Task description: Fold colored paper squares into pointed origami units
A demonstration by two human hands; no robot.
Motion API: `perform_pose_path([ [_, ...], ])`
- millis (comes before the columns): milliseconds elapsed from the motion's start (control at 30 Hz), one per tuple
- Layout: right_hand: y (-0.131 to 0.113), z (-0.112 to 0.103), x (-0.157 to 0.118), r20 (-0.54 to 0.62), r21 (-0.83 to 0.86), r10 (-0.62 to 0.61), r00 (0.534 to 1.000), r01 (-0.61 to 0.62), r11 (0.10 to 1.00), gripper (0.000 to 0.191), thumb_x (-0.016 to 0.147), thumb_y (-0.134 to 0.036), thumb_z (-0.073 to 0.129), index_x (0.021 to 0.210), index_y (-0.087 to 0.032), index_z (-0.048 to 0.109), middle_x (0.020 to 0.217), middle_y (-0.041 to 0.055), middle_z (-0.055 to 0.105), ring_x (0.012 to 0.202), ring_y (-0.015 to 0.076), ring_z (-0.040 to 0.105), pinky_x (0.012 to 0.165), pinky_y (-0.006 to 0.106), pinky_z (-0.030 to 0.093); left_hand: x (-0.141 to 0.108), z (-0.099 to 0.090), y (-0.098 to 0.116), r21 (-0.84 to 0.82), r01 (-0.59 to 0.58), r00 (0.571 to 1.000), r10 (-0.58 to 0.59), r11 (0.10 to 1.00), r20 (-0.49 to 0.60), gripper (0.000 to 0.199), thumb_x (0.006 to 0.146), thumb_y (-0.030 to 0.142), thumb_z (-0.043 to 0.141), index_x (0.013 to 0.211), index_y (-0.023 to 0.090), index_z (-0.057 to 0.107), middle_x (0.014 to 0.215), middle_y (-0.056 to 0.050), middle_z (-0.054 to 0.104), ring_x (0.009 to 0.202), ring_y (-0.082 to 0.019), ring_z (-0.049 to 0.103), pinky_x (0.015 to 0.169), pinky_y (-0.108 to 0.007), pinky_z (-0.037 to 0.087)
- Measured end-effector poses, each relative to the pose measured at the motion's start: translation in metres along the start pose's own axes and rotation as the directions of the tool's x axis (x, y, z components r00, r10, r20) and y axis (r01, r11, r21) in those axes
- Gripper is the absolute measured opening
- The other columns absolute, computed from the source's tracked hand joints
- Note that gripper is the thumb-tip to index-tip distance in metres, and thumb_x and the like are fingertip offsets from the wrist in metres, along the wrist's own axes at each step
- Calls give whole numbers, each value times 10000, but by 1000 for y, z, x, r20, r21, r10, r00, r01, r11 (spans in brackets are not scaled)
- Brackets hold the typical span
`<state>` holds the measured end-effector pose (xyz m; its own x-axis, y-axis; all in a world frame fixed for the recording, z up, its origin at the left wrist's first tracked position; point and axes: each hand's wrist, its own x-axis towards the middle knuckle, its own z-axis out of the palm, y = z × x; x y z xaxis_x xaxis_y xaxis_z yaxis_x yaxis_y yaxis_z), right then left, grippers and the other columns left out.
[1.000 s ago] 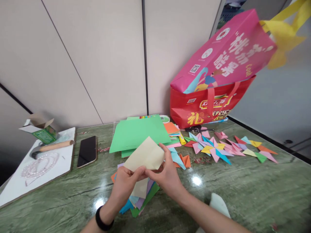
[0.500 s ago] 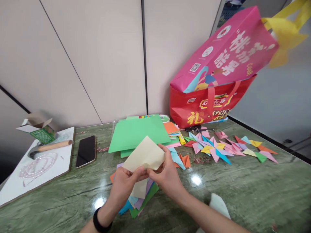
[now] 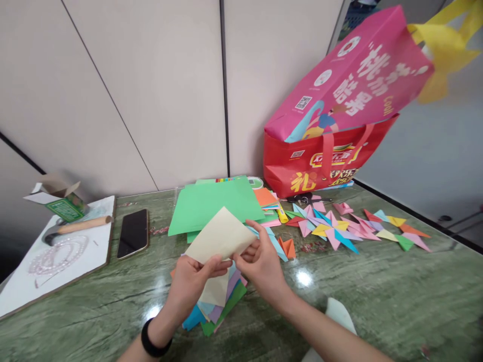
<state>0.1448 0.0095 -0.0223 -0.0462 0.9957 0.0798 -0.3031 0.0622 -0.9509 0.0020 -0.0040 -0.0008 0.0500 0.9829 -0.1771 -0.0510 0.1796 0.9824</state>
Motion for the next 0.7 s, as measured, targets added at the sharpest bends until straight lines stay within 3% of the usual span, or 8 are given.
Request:
perform_pose_path([
  [100,-1,-2,1,27,-23,-11,1000,12,1000,654,630,-76,581,1193,-223,282,853,16,628,746,166,657,634,256,534,-1,0,1,-28,15,1000,-15,999,0,344,695,266,701,940,25,679,773,-133,745,743,-293,700,705,-373,586],
  [400,4,-11,10,67,-91,14,998,-8,996,654,619,-75,550,1194,-227,277,903,28,614,635,143,656,596,266,526,4,-2,3,-122,47,999,-47,991,0,388,686,243,707,1001,28,636,870,-147,735,785,-281,697,654,-318,589],
  [533,2,-24,23,-48,-128,-44,998,38,991,575,629,-125,593,1143,-201,348,773,-13,601,612,134,639,585,247,506,5,-6,6,-85,53,996,-59,995,-60,381,661,264,719,953,34,637,901,-155,728,777,-288,697,643,-317,586],
  [700,-12,-34,33,-161,-25,-51,986,48,999,413,759,-424,547,1073,-184,428,786,55,663,709,190,660,693,355,519,6,-6,5,102,183,983,-185,978,10,434,613,317,731,925,26,650,738,-162,742,699,-293,704,597,-326,575],
])
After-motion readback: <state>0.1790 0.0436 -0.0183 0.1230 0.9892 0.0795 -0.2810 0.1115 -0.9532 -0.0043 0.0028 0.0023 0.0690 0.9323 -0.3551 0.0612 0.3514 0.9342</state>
